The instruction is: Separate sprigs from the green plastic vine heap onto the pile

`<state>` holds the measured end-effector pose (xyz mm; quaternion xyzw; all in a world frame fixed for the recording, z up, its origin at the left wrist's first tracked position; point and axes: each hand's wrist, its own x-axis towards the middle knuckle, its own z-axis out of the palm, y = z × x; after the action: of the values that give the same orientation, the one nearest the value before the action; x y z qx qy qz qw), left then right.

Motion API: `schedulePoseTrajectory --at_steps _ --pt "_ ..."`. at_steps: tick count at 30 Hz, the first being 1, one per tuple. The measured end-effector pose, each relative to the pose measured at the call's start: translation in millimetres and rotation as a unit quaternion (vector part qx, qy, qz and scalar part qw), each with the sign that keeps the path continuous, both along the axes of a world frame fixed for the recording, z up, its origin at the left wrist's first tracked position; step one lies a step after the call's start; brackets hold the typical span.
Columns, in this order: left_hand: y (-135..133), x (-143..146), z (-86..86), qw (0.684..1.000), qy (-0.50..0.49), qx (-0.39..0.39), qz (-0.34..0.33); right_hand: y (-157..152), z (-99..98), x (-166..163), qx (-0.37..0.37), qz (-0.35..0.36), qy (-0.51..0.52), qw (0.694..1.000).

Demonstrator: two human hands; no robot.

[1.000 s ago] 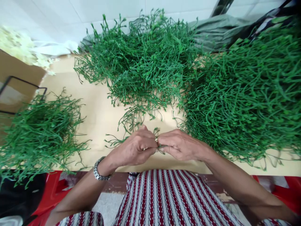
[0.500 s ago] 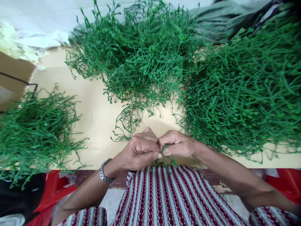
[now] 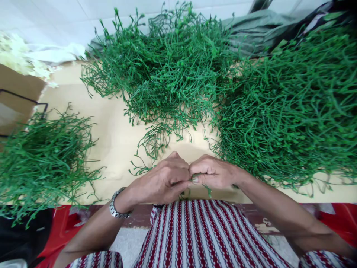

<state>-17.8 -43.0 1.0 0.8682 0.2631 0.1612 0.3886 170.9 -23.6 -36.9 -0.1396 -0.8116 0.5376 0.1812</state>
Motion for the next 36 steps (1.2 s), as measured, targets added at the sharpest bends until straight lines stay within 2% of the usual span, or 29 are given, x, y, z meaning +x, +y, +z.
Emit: schedulePoseTrajectory --at_steps 2,4,8,13,17,22,25,28,32,36 --pt "0 -1 -3.4 1.000 -0.012 -0.024 -0.012 1 2.4 4 -0.030 0.028 0.024 0.999" --pt "1 -3 -7.7 0.998 -0.042 -0.052 0.012 2 5.0 7 -0.051 0.008 0.027 0.998" --pt "3 -8 -13.7 0.979 -0.139 -0.078 0.125 4 6.5 10 -0.136 -0.127 0.037 0.982" --pt "1 -6 -20.4 0.956 -0.195 -0.076 0.205 -1 2.5 -2 -0.232 -0.246 0.060 0.939" --pt "-3 2 -27.0 0.928 -0.245 -0.055 0.276 -9 1.1 -13 -0.240 -0.243 0.048 0.938" --pt "-5 11 -31.2 0.923 -0.230 0.001 0.307 -15 0.5 -20 -0.249 -0.264 0.057 0.930" --pt "-4 11 -32.0 0.923 -0.243 -0.052 0.293 -15 1.6 -21 -0.223 -0.297 0.058 0.927" --pt "-1 9 -27.9 0.922 -0.248 -0.103 0.279 -13 4.1 -18 -0.188 -0.298 0.033 0.935" --pt "4 7 -13.5 0.947 -0.162 -0.044 0.273 -6 9.5 -9 -0.077 -0.316 -0.034 0.945" --pt "10 7 -0.9 0.972 -0.056 0.051 0.221 -3 16.9 -1 0.048 -0.309 -0.086 0.946"
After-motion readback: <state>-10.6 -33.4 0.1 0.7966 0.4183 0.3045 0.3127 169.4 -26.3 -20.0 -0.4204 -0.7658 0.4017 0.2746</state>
